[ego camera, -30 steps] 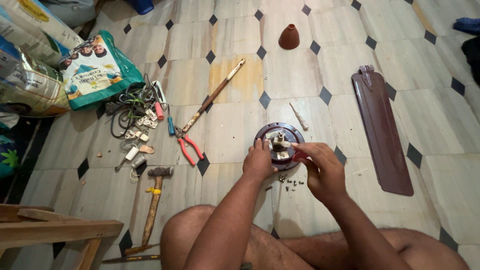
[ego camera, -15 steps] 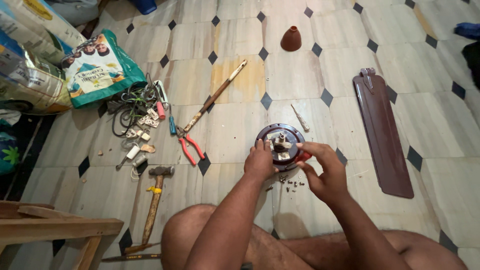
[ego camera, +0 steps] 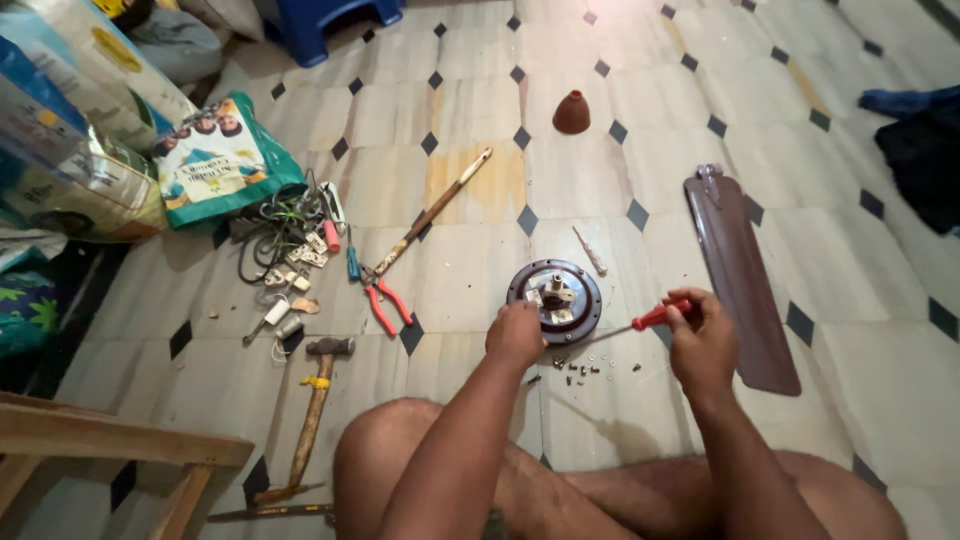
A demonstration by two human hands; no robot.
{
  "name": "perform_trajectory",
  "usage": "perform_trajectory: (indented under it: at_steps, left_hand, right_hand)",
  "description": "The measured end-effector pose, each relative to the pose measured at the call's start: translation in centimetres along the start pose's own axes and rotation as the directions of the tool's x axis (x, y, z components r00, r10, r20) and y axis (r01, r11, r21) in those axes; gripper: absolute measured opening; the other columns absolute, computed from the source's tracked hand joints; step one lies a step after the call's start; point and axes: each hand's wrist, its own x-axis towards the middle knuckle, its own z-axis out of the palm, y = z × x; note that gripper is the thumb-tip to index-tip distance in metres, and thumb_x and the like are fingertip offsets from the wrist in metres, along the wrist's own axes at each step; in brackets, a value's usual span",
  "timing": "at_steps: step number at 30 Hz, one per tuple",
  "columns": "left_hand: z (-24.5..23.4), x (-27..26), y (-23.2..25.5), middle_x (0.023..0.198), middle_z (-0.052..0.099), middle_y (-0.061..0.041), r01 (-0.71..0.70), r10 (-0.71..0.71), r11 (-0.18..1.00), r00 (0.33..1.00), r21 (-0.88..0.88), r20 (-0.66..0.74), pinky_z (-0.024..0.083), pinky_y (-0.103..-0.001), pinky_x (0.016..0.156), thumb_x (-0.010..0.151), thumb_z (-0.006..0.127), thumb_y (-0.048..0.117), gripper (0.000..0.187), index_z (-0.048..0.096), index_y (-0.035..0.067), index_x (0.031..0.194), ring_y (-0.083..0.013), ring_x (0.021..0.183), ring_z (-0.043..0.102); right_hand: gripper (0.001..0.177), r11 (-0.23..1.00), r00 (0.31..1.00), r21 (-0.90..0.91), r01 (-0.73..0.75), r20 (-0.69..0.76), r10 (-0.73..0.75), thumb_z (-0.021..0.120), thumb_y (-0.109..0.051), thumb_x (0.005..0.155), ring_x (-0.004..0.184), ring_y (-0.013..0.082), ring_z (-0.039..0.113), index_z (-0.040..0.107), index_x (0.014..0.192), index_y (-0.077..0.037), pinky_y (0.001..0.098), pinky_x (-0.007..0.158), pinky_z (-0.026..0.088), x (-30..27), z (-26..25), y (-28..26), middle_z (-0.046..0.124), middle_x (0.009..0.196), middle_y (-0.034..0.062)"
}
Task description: The person sits on the floor and uses a screwdriver to tighten screws on the central hub of a ceiling fan motor. They repeatedly adjust the motor housing and tighten fasteners while a fan blade lies nearby.
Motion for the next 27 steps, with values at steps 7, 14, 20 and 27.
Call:
perform_trajectory:
  at_steps: [7, 14, 20, 27]
  left_hand:
    - [0.3, -2.3, -1.4, 0.121, 0.071, -0.014, -0.052, 0.045, 0.998, 0.987, 0.044, 0.151, 0.056, -0.045, 0.097, 0.086, 0.079, 0.028, 0.030, 0.078, 0.013, 0.112, -0.0327, 0.113, 0.067]
    - [0.8, -3.4, -2.5, 0.117, 0.073, -0.017, -0.228, 0.147, 0.952, 0.926, 0.204, 0.349, 0.056, -0.044, 0.095, 0.086, 0.082, 0.041, 0.043, 0.076, 0.008, 0.113, -0.0344, 0.110, 0.069]
    - [0.7, -3.8, -1.9, 0.116, 0.074, -0.017, -0.190, 0.130, 0.970, 0.932, 0.152, 0.340, 0.057, -0.044, 0.093, 0.085, 0.081, 0.043, 0.044, 0.078, 0.006, 0.110, -0.0334, 0.109, 0.070]
    - [1.1, -2.6, -0.8, 0.116, 0.074, -0.016, -0.240, 0.158, 0.951, 0.918, 0.192, 0.365, 0.057, -0.045, 0.093, 0.087, 0.079, 0.044, 0.043, 0.078, 0.008, 0.111, -0.0343, 0.110, 0.069]
  right_hand:
    - [0.018, 0.703, 0.730, 0.198, -0.683, 0.211, 0.650, 0.061, -0.004, 0.097, 0.084, 0.0215, 0.076, 0.070, 0.112, -0.001, 0.0393, 0.072, 0.061, -0.7, 1.7, 12.3, 0.075, 0.097, 0.0115]
    - [0.022, 0.632, 0.600, -0.176, -0.755, 0.202, 0.774, 0.074, -0.019, 0.088, 0.090, 0.0304, 0.071, 0.075, 0.102, -0.003, 0.0431, 0.074, 0.060, -2.3, 2.1, 13.9, 0.069, 0.102, 0.0170]
    - [0.031, 0.522, 0.650, -0.592, -0.615, -0.004, 0.760, 0.085, -0.032, 0.081, 0.096, 0.0381, 0.067, 0.079, 0.093, -0.004, 0.0463, 0.076, 0.059, -3.3, 1.7, 8.9, 0.064, 0.107, 0.0218]
    - [0.035, 0.629, 0.872, -0.745, -0.222, 0.137, 0.470, 0.082, -0.040, 0.085, 0.112, 0.0345, 0.064, 0.083, 0.099, -0.008, 0.0463, 0.094, 0.055, -4.0, 3.5, 2.4, 0.067, 0.111, 0.0153]
